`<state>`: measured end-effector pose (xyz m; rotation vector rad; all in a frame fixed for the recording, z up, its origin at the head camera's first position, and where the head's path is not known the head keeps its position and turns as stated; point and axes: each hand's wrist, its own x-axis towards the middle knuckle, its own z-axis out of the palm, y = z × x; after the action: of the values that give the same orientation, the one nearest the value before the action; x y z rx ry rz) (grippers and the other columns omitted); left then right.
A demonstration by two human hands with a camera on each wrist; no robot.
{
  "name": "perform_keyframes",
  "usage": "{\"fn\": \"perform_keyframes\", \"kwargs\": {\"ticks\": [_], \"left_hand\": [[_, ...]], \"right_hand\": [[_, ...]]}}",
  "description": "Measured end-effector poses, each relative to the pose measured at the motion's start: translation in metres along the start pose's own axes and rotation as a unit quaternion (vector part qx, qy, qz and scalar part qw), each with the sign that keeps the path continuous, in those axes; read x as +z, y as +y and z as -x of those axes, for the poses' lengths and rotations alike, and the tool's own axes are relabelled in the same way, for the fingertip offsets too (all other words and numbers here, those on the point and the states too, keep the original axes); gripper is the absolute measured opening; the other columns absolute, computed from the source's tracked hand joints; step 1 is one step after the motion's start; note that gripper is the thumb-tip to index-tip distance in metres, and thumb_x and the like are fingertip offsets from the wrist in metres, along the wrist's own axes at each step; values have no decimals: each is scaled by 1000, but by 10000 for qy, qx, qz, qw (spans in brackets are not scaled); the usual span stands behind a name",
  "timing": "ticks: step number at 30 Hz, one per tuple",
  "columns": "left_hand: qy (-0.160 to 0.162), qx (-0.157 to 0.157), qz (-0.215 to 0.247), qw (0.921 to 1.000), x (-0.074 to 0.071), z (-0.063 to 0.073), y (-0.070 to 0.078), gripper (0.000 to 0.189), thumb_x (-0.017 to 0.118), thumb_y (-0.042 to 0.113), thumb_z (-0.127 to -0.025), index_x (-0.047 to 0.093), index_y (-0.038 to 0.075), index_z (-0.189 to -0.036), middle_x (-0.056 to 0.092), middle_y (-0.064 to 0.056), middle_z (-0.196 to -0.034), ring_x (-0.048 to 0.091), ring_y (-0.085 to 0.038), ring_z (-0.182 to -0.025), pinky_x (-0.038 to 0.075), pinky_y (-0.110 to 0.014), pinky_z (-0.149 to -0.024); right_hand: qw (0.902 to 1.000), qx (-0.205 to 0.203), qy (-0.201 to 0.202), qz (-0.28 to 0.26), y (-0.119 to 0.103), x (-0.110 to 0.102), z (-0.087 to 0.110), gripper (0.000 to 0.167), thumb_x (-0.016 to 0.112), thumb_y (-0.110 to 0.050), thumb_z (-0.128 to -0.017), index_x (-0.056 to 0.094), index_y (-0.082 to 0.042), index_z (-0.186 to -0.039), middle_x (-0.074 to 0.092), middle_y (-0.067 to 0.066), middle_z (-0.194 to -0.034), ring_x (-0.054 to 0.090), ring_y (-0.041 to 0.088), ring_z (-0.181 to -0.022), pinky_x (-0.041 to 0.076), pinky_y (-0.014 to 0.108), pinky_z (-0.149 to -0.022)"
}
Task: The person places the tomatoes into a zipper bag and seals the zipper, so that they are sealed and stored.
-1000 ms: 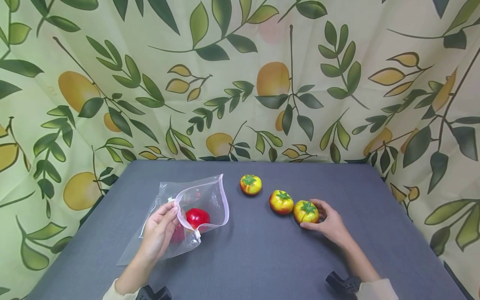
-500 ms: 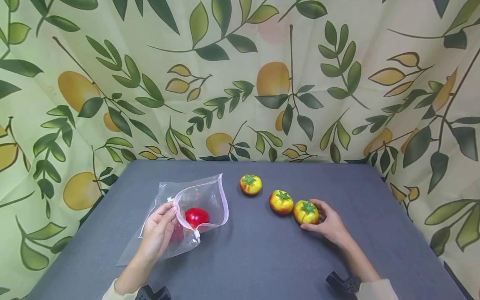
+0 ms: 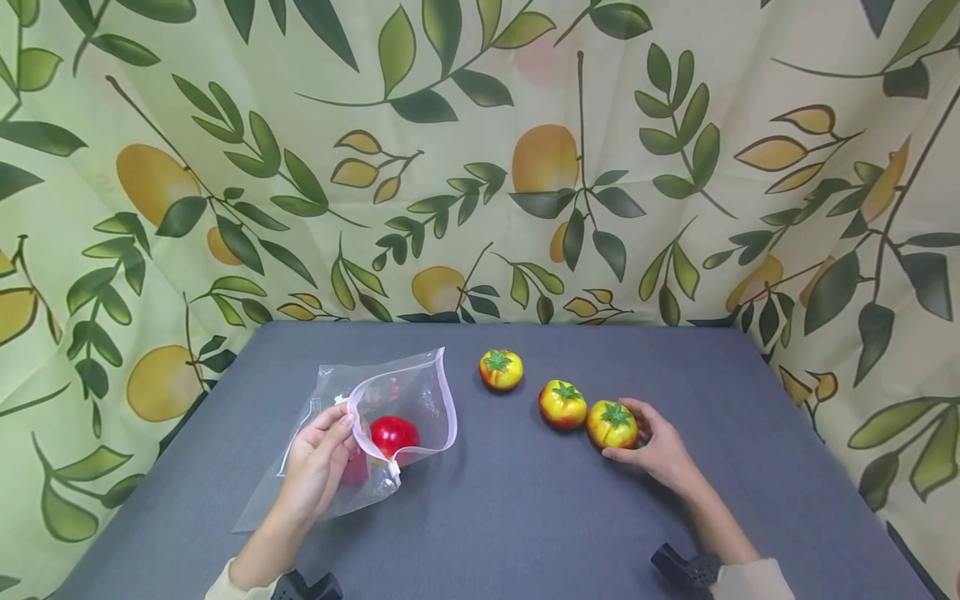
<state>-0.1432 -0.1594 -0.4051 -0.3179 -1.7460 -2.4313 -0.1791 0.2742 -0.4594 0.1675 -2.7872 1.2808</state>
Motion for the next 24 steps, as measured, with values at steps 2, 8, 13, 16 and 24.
{"fn": "perform_keyframes", "kwargs": {"ticks": [2, 8, 13, 16, 24], "left_hand": [[-48, 33, 44, 10000, 0, 0, 0, 28, 45, -2, -97, 64, 19, -100, 62, 10, -88, 60, 1, -79, 54, -13, -77], [-5, -34, 10, 10000, 1, 0, 0, 28, 45, -1, -97, 64, 20, -99, 62, 11, -88, 60, 1, -79, 54, -13, -77], [-5, -41, -3, 10000, 1, 0, -1, 29, 45, -2, -97, 64, 20, -99, 62, 10, -88, 60, 1, -79, 54, -13, -77], [0, -40, -7, 10000, 0, 0, -1, 29, 45, -1, -97, 64, 20, -99, 62, 11, -87, 60, 1, -79, 54, -13, -77], [15, -70, -59, 10000, 0, 0, -1, 27, 45, -1, -97, 63, 19, -99, 61, 11, -86, 60, 1, -79, 54, -13, -76]], "right_hand": [[10000, -10, 2, -2, 1, 0, 0, 80, 84, -19, -72, 42, 5, -135, 51, 29, -133, 28, -31, -94, 30, -5, -81], [10000, -52, 41, -33, 3, -1, 1, 79, 84, -18, -72, 42, 5, -135, 51, 29, -132, 29, -31, -95, 30, -5, -81], [9997, -159, 130, -92, 5, -3, 1, 79, 84, -15, -72, 42, 6, -135, 51, 30, -132, 30, -31, -96, 31, -5, -80], [9996, -189, 178, -70, 5, -3, 2, 78, 84, -15, -72, 42, 6, -135, 52, 30, -132, 30, -31, -96, 31, -4, -80], [9991, -270, 305, -73, 2, -5, 3, 78, 84, -13, -70, 43, 6, -134, 53, 30, -129, 30, -32, -96, 31, -5, -80]]}}
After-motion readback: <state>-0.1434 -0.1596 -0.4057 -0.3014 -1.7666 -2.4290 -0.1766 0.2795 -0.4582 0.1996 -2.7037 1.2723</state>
